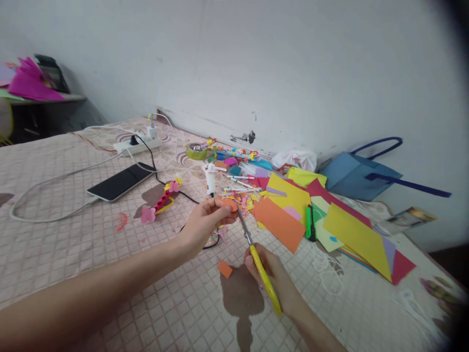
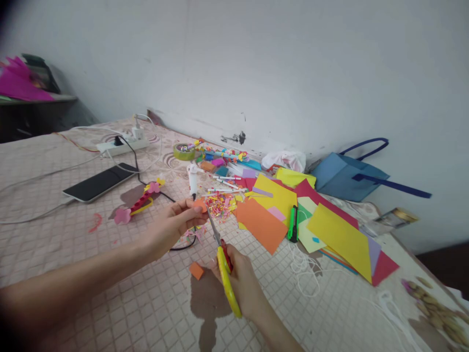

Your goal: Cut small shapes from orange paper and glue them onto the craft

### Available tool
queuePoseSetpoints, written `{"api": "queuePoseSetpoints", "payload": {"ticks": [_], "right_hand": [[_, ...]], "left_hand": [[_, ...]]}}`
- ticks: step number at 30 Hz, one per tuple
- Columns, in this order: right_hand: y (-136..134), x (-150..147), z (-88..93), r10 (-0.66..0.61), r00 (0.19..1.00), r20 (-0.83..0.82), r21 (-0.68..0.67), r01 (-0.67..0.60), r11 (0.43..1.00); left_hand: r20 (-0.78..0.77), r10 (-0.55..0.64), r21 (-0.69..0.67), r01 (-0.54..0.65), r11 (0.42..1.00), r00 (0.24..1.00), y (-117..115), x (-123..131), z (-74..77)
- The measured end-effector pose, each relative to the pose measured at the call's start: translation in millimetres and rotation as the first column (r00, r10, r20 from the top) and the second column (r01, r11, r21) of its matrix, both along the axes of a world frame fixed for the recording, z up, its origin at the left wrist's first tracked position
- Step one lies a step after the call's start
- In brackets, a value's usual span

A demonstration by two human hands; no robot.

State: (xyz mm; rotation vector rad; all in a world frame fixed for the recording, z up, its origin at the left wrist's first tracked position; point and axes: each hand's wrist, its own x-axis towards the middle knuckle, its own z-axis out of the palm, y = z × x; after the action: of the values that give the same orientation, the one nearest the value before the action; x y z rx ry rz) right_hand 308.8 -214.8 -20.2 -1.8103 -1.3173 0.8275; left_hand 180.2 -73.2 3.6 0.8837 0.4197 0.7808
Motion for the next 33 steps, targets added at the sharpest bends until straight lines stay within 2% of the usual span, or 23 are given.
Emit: {"api": "queuePoseSetpoints", "payload": {"ticks": [33], "right_hand": [[0.4, -2.4, 2.0, -0.028, 0.999, -0.018, -0.041, 0.027, 0.999]], "left_hand": [[-0.032, 0.021, 0.002, -0.021, 1.000, 0.999, 1.4, -0.5, 1.2]]}}
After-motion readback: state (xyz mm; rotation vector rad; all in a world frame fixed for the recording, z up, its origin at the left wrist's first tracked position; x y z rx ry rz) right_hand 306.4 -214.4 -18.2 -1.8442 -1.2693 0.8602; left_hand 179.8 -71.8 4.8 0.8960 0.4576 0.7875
